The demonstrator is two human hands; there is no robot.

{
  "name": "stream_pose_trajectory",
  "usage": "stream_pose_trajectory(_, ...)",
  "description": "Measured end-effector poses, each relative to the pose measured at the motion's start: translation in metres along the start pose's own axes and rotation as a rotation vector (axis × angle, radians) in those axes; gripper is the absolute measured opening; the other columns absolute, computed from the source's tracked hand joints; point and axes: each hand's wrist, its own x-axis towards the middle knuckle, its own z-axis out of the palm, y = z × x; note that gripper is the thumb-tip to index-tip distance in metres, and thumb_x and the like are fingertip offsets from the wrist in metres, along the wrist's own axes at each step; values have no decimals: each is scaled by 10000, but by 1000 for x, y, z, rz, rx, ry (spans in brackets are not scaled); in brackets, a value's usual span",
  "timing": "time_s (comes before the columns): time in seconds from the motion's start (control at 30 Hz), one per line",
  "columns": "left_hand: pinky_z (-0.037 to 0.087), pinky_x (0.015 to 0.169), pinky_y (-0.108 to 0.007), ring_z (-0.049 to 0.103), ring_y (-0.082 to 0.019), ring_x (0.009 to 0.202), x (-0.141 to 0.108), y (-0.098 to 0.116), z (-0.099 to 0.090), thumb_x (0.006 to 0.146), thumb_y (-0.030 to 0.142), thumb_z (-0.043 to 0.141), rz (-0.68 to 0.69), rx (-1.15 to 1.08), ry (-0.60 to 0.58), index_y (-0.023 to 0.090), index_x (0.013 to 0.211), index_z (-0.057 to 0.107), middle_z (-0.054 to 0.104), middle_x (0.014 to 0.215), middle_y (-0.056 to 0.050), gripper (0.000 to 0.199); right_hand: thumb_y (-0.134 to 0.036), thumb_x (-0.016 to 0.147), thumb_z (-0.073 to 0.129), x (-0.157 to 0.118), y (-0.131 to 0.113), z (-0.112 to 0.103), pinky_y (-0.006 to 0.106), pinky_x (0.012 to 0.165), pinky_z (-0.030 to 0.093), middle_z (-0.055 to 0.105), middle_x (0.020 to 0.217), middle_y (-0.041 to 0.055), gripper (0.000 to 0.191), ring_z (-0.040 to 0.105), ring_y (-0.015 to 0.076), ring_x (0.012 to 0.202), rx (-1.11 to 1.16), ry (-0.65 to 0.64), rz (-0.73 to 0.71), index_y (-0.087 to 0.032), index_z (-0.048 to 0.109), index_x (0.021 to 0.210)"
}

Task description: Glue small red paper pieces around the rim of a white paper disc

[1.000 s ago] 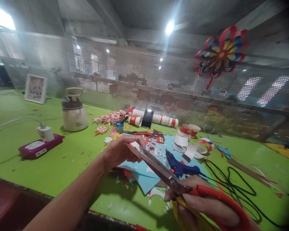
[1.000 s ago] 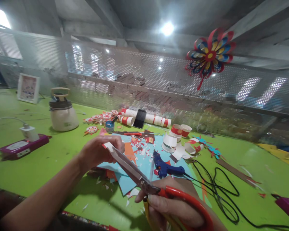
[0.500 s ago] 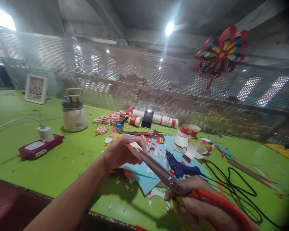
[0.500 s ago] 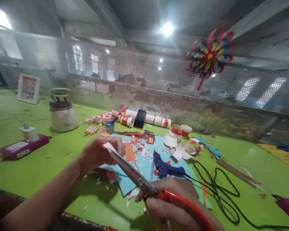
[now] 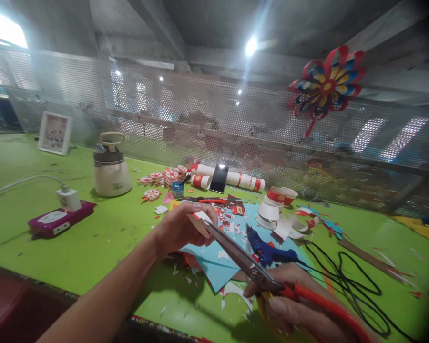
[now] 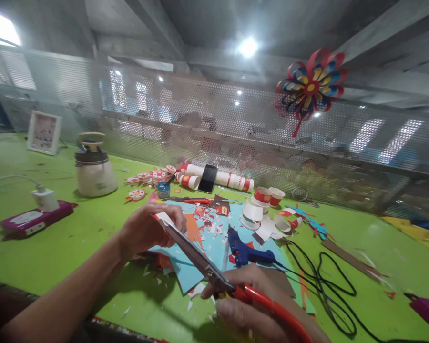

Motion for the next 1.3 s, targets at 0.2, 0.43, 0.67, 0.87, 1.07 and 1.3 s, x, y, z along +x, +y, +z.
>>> stream_pose_trajectory(0.2,326,439,-212,534,-116,471,1,0,0,732,478,567,27,-9,15,121,785,656,600,584,-38,372,-498,868,606,1,-2,9,306,631,540,658,760,67,352,648,231,742,84,-10,19,-289,735,1121)
stream_pose_trajectory(0.43,318,428,-209,544,-124,465,1,0,1,714,478,586,12,5,28,120,777,658,605,576,-45,371,-529,861,601,5,2,10,276,561,519,625,675,40,383,611,184,607,104,-11,6,-253,748,1081)
stream_pose_trajectory(0.67,316,432,-208,536,-122,461,2,0,1,723,479,587,13,12,37,121,785,652,596,560,-40,369,-543,859,601,3,4,9,291,573,528,633,688,45,377,605,187,616,50,2,30,-258,750,1056)
stream_pose_trajectory(0.87,291,431,-209,510,-116,457,2,-1,1,747,472,564,21,22,35,127,793,642,578,555,-30,357,-529,842,632,2,-1,3,296,669,551,681,911,66,357,644,204,790,-36,28,48,-284,740,1079)
stream_pose_trajectory(1.07,287,436,-212,514,-115,467,2,0,4,744,465,569,25,23,35,128,775,639,578,569,-33,346,-504,879,594,1,-4,7,291,639,548,667,806,40,321,638,192,717,-26,11,9,-299,729,1086)
stream_pose_trajectory(1.3,290,440,-215,499,-113,462,2,-1,4,750,458,568,36,15,49,132,801,632,586,566,-36,336,-515,890,572,2,4,9,284,571,527,655,744,37,341,621,186,635,15,-12,11,-286,724,1091)
